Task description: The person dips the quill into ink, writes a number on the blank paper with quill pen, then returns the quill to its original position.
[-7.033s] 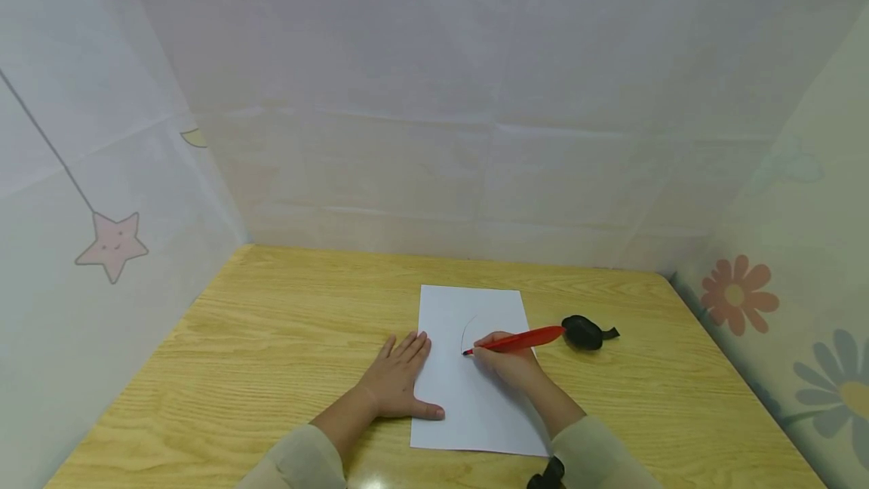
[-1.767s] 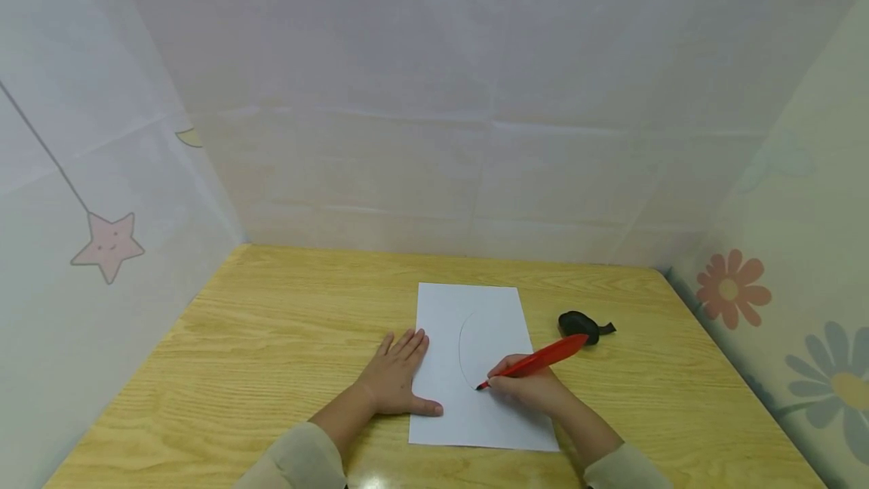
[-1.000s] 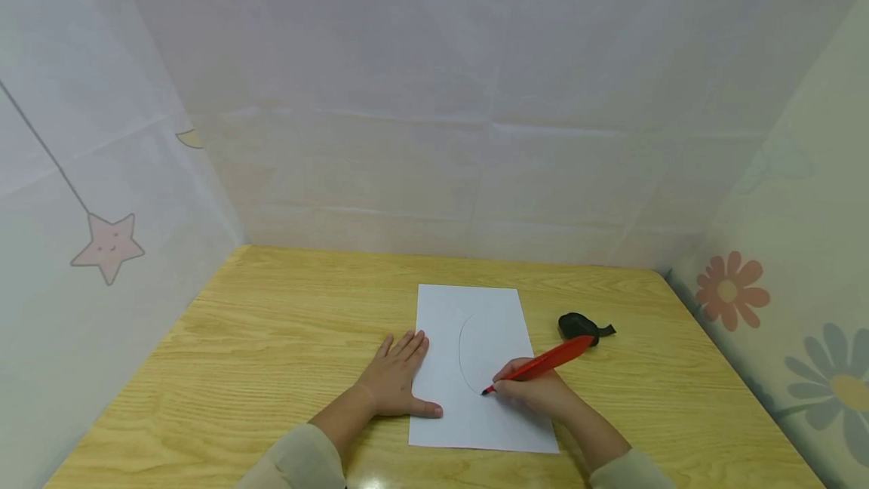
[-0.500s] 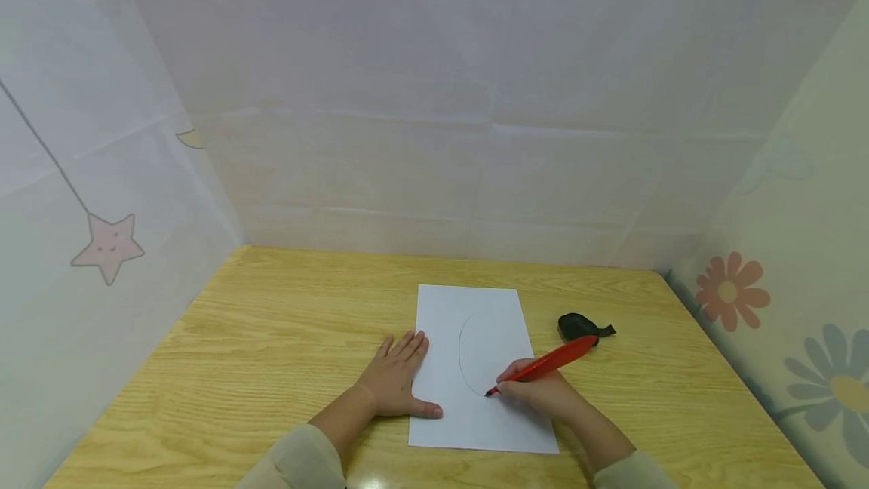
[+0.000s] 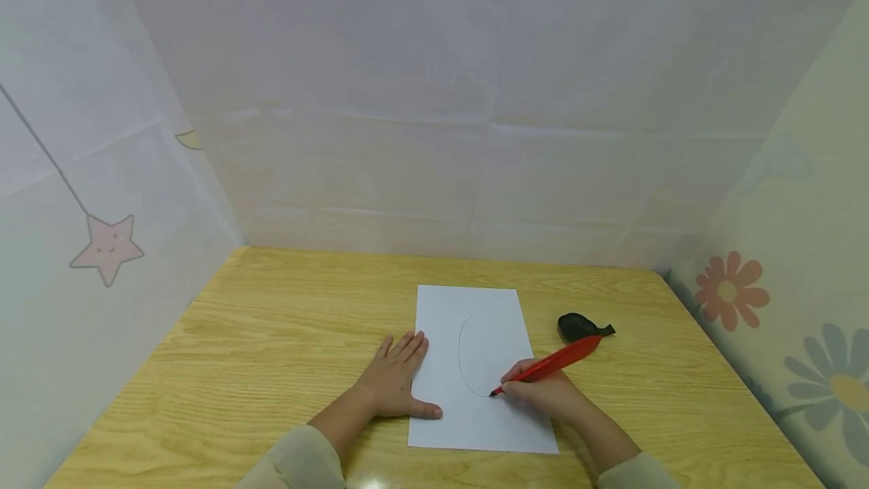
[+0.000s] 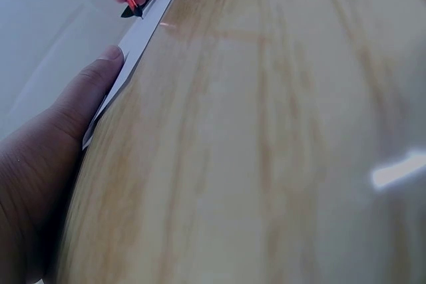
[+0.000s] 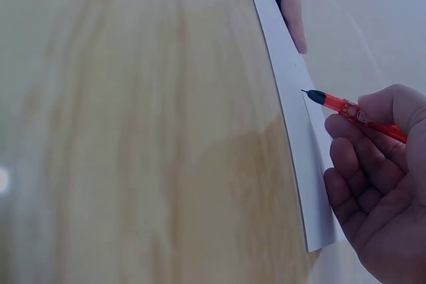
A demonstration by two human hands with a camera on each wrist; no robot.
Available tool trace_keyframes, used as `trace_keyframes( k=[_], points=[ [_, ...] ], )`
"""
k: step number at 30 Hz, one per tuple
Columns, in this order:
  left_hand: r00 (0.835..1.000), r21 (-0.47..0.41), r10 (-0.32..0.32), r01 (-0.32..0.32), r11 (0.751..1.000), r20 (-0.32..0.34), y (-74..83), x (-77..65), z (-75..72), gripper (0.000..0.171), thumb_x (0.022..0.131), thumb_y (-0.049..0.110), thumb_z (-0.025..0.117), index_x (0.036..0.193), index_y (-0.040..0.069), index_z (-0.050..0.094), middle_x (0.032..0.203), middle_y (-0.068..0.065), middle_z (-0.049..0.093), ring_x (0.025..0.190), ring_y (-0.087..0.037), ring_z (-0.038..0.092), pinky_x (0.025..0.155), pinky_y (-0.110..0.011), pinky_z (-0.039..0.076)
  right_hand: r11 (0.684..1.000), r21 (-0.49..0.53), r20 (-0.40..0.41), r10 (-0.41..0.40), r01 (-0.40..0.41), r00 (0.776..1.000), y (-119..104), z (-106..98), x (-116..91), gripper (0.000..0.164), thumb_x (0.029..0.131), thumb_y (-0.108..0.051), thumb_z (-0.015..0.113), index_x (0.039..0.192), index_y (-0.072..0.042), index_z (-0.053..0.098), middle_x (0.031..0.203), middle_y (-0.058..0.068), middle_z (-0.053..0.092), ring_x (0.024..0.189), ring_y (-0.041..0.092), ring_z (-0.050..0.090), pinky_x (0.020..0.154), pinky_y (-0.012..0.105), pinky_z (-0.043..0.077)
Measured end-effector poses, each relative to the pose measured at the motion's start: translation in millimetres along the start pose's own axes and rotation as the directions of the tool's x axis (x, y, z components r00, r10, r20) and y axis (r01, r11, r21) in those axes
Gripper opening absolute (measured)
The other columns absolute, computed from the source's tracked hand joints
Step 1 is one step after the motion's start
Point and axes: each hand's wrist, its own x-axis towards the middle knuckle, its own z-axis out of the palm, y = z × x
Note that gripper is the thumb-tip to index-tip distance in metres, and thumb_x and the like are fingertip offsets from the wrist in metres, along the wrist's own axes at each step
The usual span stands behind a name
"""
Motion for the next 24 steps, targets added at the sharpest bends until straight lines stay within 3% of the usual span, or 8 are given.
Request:
trace_keyframes(
  k=[7,24],
  points=[
    [1.0,-0.003,0.0,0.0,1.0,0.024,4.3,-1.6,-8.2,0.122,0.072,0.088,0.051,0.157,0.007,0.018,0.166,-0.009,0.012,0.154,-0.026,0.009,0.123,-0.054,0.005,1.0,0.002,-0.029,-0.004,0.004,1.0,1.9,-2.6,-0.8,0.02,0.082,-0.019,0.076,0.096,-0.005,0.073,0.076,-0.002,0.063,0.071,0.014,0.049,0.06,0.025,0.041],
    [0.999,0.025,-0.02,0.019,1.0,0.047,6.7,-1.8,-11.5,0.119,0.074,0.084,0.054,0.158,0.008,0.017,0.166,-0.007,0.012,0.154,-0.024,0.009,0.124,-0.052,0.007,0.999,-0.029,-0.055,0.037,-0.039,0.998,2.5,-6.3,-3.0,0.022,0.085,-0.02,0.074,0.099,-0.004,0.072,0.077,-0.001,0.063,0.069,0.015,0.049,0.06,0.026,0.04]
  ],
)
